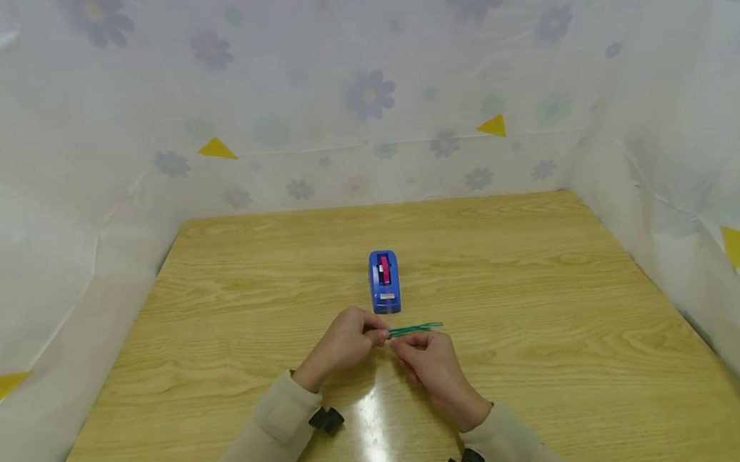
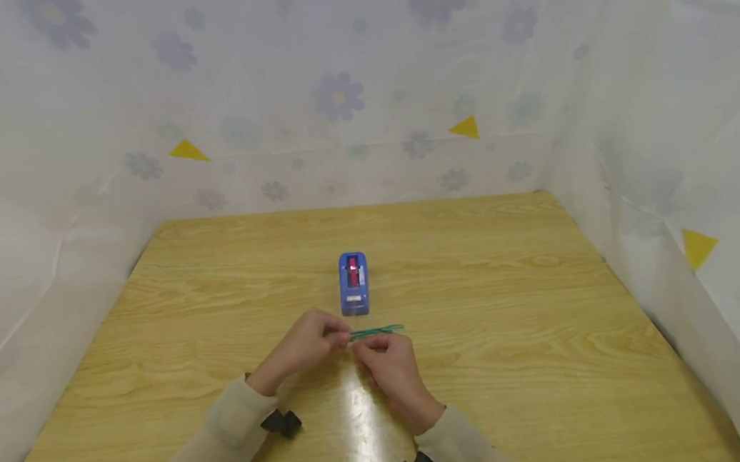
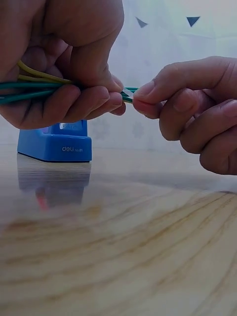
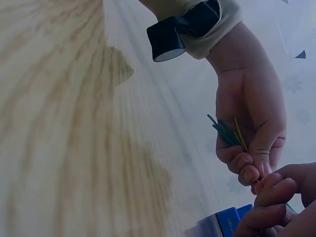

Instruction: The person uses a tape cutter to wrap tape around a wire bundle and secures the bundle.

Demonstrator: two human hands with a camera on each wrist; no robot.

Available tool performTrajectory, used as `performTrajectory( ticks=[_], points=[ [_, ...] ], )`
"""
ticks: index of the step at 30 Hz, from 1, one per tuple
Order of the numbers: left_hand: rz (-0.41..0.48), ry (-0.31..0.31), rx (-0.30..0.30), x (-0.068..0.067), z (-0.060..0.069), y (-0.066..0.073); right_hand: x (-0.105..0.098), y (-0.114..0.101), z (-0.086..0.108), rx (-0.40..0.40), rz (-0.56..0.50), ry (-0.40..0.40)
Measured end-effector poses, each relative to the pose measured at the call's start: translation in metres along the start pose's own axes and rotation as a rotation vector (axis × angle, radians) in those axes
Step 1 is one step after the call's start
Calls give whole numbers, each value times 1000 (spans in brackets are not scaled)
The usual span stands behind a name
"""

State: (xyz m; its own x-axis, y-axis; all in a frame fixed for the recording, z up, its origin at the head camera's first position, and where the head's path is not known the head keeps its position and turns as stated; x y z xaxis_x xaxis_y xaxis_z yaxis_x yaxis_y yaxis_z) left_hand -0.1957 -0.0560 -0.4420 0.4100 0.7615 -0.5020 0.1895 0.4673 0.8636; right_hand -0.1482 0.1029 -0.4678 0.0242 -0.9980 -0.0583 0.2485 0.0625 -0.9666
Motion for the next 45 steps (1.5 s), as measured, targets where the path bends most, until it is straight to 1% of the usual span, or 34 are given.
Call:
performTrajectory(
  ticks=[6, 9, 11, 14, 15, 21, 27, 30, 34, 38, 41, 45],
  points=[
    [-67, 3, 5, 1, 0, 3, -1, 0, -1, -21, 47, 10],
    [-91, 3, 2, 2, 0, 3, -2, -2, -1, -17, 67, 6],
    [-90, 0, 0, 3, -1, 2, -3, -2, -1, -19, 73, 4],
    [-63, -10, 7, 4, -2, 0, -4, -2, -2, -6, 81, 4],
    [-54, -17, 8, 4, -2, 0, -5, 2, -4, -4, 80, 6],
    [-24, -45, 34, 6, -2, -3, -6, 4, -6, -14, 69, 5],
    [-38, -51, 87, 7, -3, -1, -8, 5, -6, -16, 74, 15],
    [-48, -50, 97, 8, -4, -1, -8, 4, -6, -12, 76, 19],
    [-37, -51, 87, 8, -4, -1, -9, 3, -5, -13, 79, 25],
    [-22, -46, 65, 7, -4, -1, -10, 2, -4, -24, 94, 32],
    [-16, -37, 51, 7, -4, -1, -10, 0, -3, -42, 108, 35],
    [-17, -30, 47, 7, -5, 1, -10, 0, -3, -70, 127, 30]
  ],
)
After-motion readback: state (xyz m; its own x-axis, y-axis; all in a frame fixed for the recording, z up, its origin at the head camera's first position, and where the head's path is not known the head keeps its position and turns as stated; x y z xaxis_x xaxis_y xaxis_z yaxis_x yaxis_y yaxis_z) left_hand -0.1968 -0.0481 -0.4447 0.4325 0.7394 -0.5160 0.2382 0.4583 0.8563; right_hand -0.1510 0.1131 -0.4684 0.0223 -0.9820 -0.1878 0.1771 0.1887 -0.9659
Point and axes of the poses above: each hand's wrist, its own z-axis away from the middle knuckle, its own x-axis out of the palm, y = z × x, the point moved 3 cm from there along -z, towards the middle knuckle, and after that the axes turned 3 degrees about z, right-handed, at the moved point
